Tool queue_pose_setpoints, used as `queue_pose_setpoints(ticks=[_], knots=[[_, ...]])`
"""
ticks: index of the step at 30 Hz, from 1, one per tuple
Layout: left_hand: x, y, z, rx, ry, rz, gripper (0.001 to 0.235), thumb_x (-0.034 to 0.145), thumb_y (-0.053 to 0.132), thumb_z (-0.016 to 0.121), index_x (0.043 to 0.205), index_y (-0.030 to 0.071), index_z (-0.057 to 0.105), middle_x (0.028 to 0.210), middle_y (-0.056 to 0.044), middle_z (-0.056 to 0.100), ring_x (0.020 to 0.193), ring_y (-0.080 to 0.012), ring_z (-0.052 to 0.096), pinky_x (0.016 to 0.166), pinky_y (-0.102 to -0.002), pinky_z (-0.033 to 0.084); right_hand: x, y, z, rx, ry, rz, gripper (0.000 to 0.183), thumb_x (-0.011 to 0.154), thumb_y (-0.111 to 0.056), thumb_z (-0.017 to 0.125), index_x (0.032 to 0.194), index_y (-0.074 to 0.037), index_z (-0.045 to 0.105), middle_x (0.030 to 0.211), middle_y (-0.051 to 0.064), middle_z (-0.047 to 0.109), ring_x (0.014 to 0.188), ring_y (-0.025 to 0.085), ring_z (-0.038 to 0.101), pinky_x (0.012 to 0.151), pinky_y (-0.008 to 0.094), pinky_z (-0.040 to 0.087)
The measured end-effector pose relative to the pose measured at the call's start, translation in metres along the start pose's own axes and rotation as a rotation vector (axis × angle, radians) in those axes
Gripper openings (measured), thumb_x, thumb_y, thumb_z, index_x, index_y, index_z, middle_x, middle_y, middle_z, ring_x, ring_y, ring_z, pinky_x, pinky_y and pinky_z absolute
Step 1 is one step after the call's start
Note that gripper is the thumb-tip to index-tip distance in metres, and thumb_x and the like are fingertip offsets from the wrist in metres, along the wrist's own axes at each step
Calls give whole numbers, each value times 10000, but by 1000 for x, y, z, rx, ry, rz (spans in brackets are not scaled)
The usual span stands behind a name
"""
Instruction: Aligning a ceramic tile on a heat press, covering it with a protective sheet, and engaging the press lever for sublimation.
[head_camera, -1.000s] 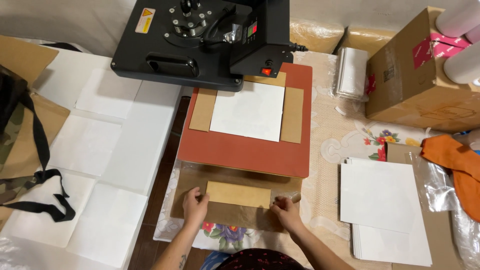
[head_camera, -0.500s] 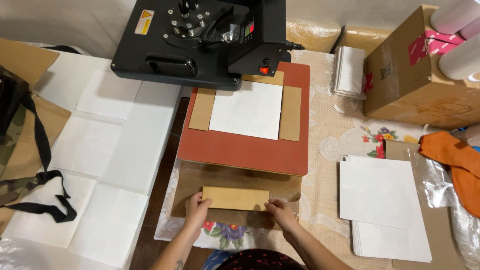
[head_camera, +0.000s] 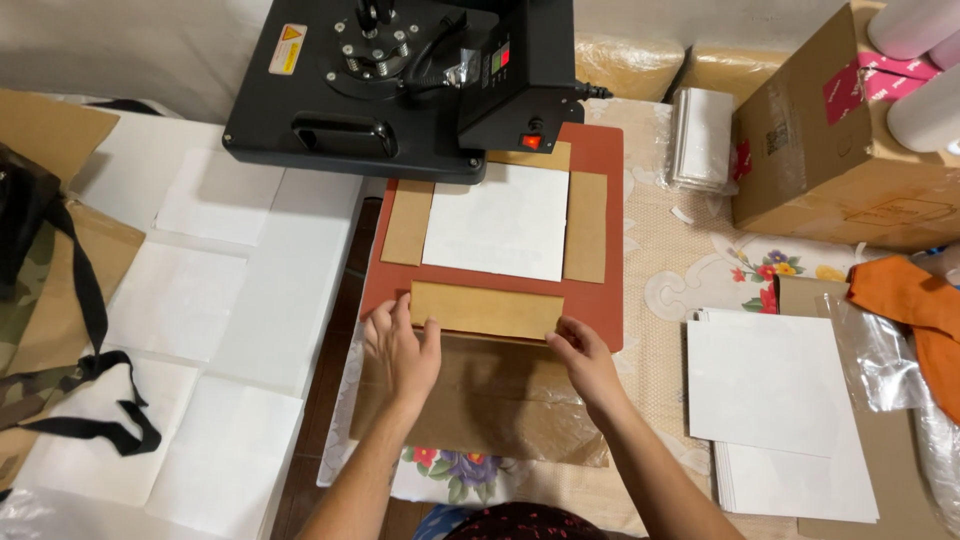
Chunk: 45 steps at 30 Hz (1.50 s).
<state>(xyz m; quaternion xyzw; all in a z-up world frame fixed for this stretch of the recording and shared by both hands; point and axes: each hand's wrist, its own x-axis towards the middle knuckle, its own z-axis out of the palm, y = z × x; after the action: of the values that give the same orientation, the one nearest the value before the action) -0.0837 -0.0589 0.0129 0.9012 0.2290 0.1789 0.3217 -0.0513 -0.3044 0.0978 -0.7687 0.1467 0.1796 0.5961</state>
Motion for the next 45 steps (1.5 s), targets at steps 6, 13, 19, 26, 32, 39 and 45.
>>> queue_pose_setpoints(ticks=[6, 13, 19, 26, 32, 39, 45], knots=[[30, -16, 24, 69, -84, -7, 588, 845, 412, 662, 1346, 109, 603, 1283, -73, 458, 1259, -326, 349, 1014, -489, 304, 43, 28, 7, -118, 44, -75, 665, 888, -334, 740, 1406, 43, 559, 1293, 231, 630, 1229, 331, 602, 1014, 442, 482], [30, -20, 5, 185, -82, 89, 652, 734, 493, 821, 1262, 142, 671, 1254, -33, 496, 1299, -301, 348, 1055, -465, 270, 29, 27, 7, -587, 252, -444, 573, 854, -209, 778, 1377, -44, 614, 1237, 147, 665, 1240, 340, 555, 1058, 424, 465], [32, -20, 12, 165, -3, 136, 561, 752, 462, 829, 1205, 151, 716, 1175, -6, 528, 1274, -280, 387, 1023, -451, 293, 55, 59, 11, -614, 352, -548, 483, 828, -191, 794, 1293, -132, 677, 1143, 51, 714, 1196, 250, 571, 1010, 354, 497], [35, -18, 8, 173, -11, 141, 549, 749, 461, 836, 1185, 144, 731, 1165, -3, 537, 1270, -276, 395, 1017, -451, 300, 56, 56, 11, -619, 355, -569, 477, 827, -197, 803, 1284, -140, 682, 1115, 32, 727, 1169, 234, 574, 999, 347, 505], [53, -12, -2, -95, -63, 120, 926, 786, 460, 819, 1491, 12, 418, 1470, -243, 475, 1463, -417, 259, 1149, -587, 183, 91, 60, -8, -560, 418, -583, 613, 833, -240, 798, 1400, -141, 589, 1238, 66, 672, 1262, 289, 486, 1077, 415, 430], [87, -19, 12, -99, -108, 33, 788, 1006, 566, 540, 1524, 8, 340, 1539, -226, 430, 1515, -381, 190, 1171, -598, 153, 137, 16, -26, -687, 441, -523, 674, 935, -252, 670, 1513, -6, 424, 1370, 200, 608, 1390, 419, 377, 1170, 529, 329], [119, -20, 24, -9, -149, 33, 700, 980, 345, 607, 1549, 45, 329, 1548, -188, 443, 1520, -346, 204, 1169, -581, 184, 180, 17, -24, -763, 453, -452, 870, 843, -365, 779, 1553, -55, 384, 1410, 116, 606, 1441, 366, 329, 1216, 463, 270]])
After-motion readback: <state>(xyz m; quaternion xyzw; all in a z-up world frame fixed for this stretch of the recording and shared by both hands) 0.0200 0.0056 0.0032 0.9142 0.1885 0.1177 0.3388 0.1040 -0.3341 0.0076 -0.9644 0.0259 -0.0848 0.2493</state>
